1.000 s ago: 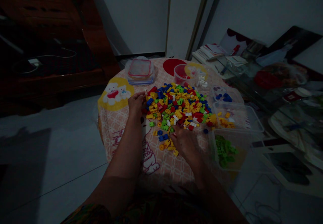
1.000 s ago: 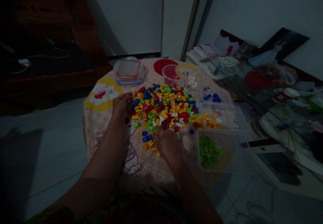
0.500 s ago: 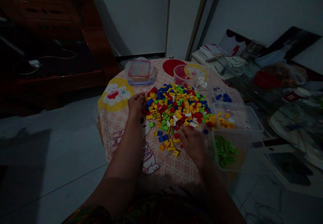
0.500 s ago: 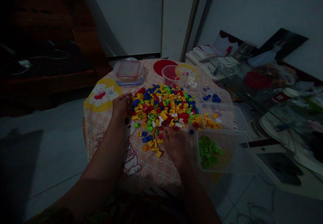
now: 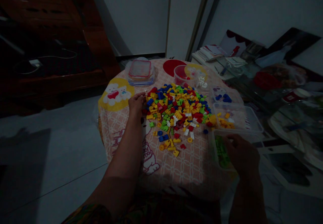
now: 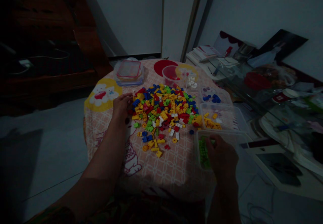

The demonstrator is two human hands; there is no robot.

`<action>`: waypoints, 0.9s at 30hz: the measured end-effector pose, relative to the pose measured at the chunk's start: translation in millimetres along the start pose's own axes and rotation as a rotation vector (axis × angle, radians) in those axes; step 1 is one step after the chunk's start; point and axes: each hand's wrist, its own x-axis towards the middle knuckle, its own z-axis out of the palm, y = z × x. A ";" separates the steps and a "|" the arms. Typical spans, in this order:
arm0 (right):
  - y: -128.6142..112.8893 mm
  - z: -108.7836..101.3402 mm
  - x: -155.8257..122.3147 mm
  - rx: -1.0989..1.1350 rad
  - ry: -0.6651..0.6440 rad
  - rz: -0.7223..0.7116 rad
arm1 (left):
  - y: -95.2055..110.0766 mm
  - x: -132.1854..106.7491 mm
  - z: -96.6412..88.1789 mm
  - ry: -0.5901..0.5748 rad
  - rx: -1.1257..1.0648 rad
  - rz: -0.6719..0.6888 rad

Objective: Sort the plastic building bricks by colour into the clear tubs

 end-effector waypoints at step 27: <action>-155.7 62.1 -24.0 -0.082 -0.430 -0.425 | 5.7 -4.5 1.9 0.000 -0.020 -0.022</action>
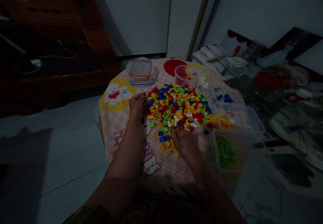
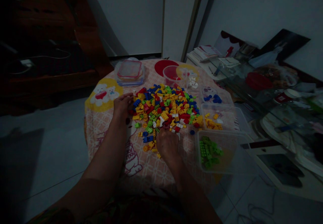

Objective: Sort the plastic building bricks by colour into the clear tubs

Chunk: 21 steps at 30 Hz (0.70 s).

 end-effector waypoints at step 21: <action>157.8 -27.9 -63.1 -0.026 0.333 0.580 | -5.4 5.0 -1.0 0.011 0.031 0.017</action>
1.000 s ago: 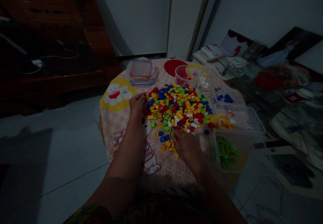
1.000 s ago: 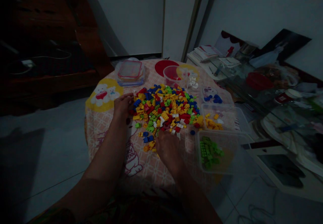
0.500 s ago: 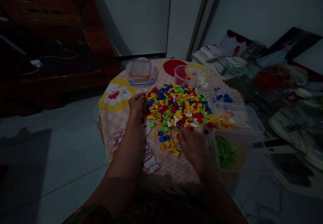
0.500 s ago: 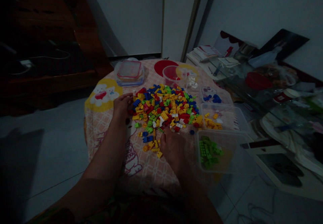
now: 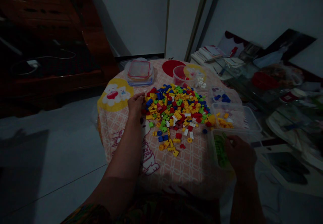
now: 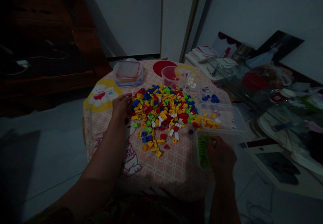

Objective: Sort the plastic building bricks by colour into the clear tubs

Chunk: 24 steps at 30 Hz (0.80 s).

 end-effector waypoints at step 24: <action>-189.3 10.1 -52.2 0.180 -0.355 -0.814 | -5.9 4.1 -2.6 -0.022 -0.003 0.014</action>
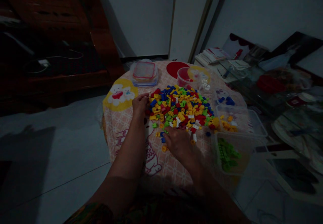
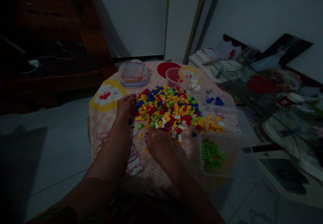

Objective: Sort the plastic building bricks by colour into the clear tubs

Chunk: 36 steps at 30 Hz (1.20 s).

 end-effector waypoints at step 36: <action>160.2 -34.5 -108.0 -0.042 0.445 0.575 | 5.2 -3.6 2.3 0.005 0.002 0.006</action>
